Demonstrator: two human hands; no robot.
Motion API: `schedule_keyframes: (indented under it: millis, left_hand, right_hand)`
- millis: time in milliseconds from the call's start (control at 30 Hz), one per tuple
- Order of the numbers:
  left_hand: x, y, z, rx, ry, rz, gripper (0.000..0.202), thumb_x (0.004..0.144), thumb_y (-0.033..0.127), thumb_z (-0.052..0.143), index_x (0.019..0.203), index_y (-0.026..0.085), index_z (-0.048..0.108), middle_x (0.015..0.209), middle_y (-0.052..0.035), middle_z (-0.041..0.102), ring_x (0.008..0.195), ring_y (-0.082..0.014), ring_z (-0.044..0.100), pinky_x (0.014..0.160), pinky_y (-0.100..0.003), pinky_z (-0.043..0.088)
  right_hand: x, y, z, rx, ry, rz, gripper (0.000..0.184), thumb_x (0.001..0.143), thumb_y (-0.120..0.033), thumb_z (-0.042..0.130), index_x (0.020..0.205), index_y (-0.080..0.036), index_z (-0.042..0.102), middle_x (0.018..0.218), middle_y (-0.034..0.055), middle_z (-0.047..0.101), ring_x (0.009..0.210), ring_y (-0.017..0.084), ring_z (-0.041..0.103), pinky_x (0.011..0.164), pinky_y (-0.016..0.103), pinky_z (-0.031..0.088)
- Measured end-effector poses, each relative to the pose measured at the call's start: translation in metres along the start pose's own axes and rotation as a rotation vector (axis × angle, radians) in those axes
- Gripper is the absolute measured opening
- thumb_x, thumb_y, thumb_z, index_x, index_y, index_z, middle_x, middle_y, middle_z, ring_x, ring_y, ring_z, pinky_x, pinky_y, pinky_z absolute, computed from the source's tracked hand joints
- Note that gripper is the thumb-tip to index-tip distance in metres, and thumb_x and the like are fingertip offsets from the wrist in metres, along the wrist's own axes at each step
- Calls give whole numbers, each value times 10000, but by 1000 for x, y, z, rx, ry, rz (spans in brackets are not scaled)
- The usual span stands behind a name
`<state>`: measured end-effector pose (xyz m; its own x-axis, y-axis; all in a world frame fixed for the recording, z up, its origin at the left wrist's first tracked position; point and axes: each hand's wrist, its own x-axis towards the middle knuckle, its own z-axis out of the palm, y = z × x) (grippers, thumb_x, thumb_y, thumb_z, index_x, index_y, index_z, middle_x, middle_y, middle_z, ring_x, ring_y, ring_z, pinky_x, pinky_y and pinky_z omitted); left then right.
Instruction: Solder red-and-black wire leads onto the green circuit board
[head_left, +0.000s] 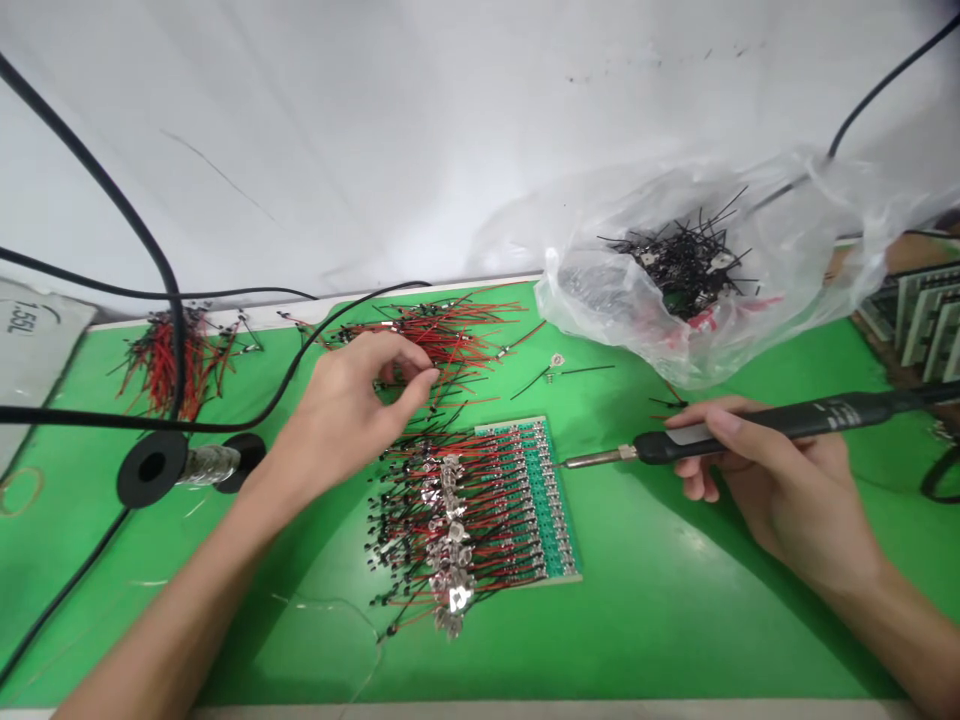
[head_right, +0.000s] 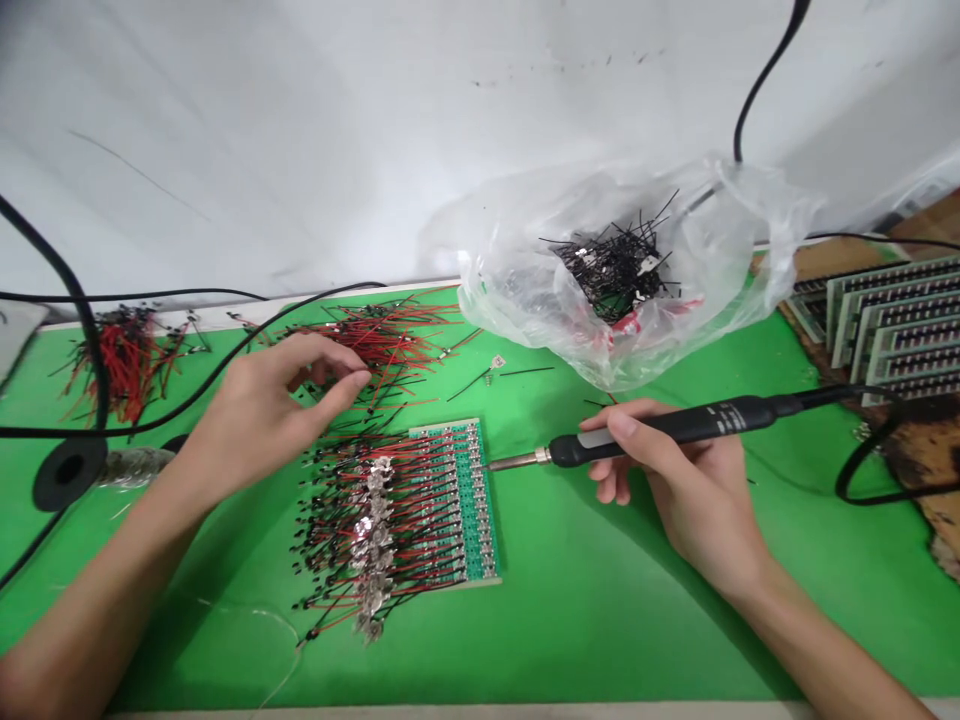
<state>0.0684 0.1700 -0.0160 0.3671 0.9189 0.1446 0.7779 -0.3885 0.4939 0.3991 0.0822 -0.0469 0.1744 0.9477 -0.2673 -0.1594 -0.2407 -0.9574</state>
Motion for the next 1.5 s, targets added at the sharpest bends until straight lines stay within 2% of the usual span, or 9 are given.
schedule_keyframes:
  millis: [267, 400, 500, 600, 700, 967, 1067, 1267, 1500]
  left_hand:
    - [10, 13, 16, 175, -9, -94, 300, 897, 483, 617, 827, 211, 723, 807, -34, 747, 717, -195, 652, 646, -320, 467]
    - [21, 20, 22, 218, -17, -132, 204, 850, 405, 665, 785, 219, 718, 689, -11, 706, 594, -185, 601, 573, -322, 402]
    - [22, 23, 19, 207, 7, -127, 138, 861, 331, 651, 807, 222, 715, 732, -9, 710, 656, -193, 618, 627, -338, 433]
    - [15, 30, 9, 88, 62, -17, 119, 903, 315, 642, 853, 233, 712, 888, -2, 717, 742, -165, 605, 671, -330, 452]
    - [2, 40, 1, -128, 56, 74, 72, 934, 295, 650, 909, 255, 705, 914, 32, 702, 712, -116, 565, 607, -291, 439]
    - [-23, 49, -5, -553, -7, -8, 37, 916, 247, 676, 889, 222, 681, 860, 22, 712, 778, -132, 645, 621, -299, 530]
    - [-28, 49, -6, -458, 74, 44, 24, 918, 224, 671, 915, 231, 694, 857, 48, 707, 766, -116, 635, 640, -300, 539]
    - [-40, 38, 8, -113, 55, 468, 245, 898, 45, 651, 1101, 175, 694, 987, -12, 715, 837, -124, 605, 742, -333, 493]
    - [-56, 22, 30, 12, 6, 510, 288, 918, 73, 620, 1186, 164, 669, 1041, -68, 690, 900, -189, 564, 776, -360, 457]
  right_hand:
    - [1, 2, 1, 8, -16, -7, 222, 777, -403, 794, 781, -181, 811, 530, 42, 704, 397, 155, 623, 359, 225, 449]
    - [1, 4, 1, 26, -40, 3, 222, 777, -401, 798, 784, -180, 811, 528, 39, 706, 401, 148, 631, 366, 210, 464]
    - [1, 5, 1, 49, -65, 2, 212, 783, -396, 797, 797, -185, 812, 547, 37, 717, 413, 146, 641, 375, 208, 477]
    - [1, 5, 1, 62, -81, -7, 202, 795, -386, 791, 814, -187, 815, 565, 37, 727, 433, 145, 652, 390, 207, 487]
    - [2, 5, 2, 60, -92, -5, 207, 811, -381, 779, 842, -181, 823, 591, 47, 742, 454, 150, 665, 406, 213, 505]
    - [6, 9, -1, 35, -150, -27, 216, 847, -385, 742, 884, -194, 836, 669, 74, 782, 537, 189, 724, 469, 245, 576]
    - [6, 9, -3, 39, -173, -21, 222, 863, -388, 722, 889, -198, 833, 681, 81, 790, 552, 200, 738, 486, 256, 592]
    - [6, 8, -5, 43, -204, -42, 196, 870, -363, 725, 911, -204, 833, 692, 75, 795, 557, 195, 741, 500, 252, 602]
    - [6, 11, -5, 12, -162, -60, 174, 873, -328, 719, 893, -200, 835, 652, 59, 777, 504, 178, 716, 450, 238, 577]
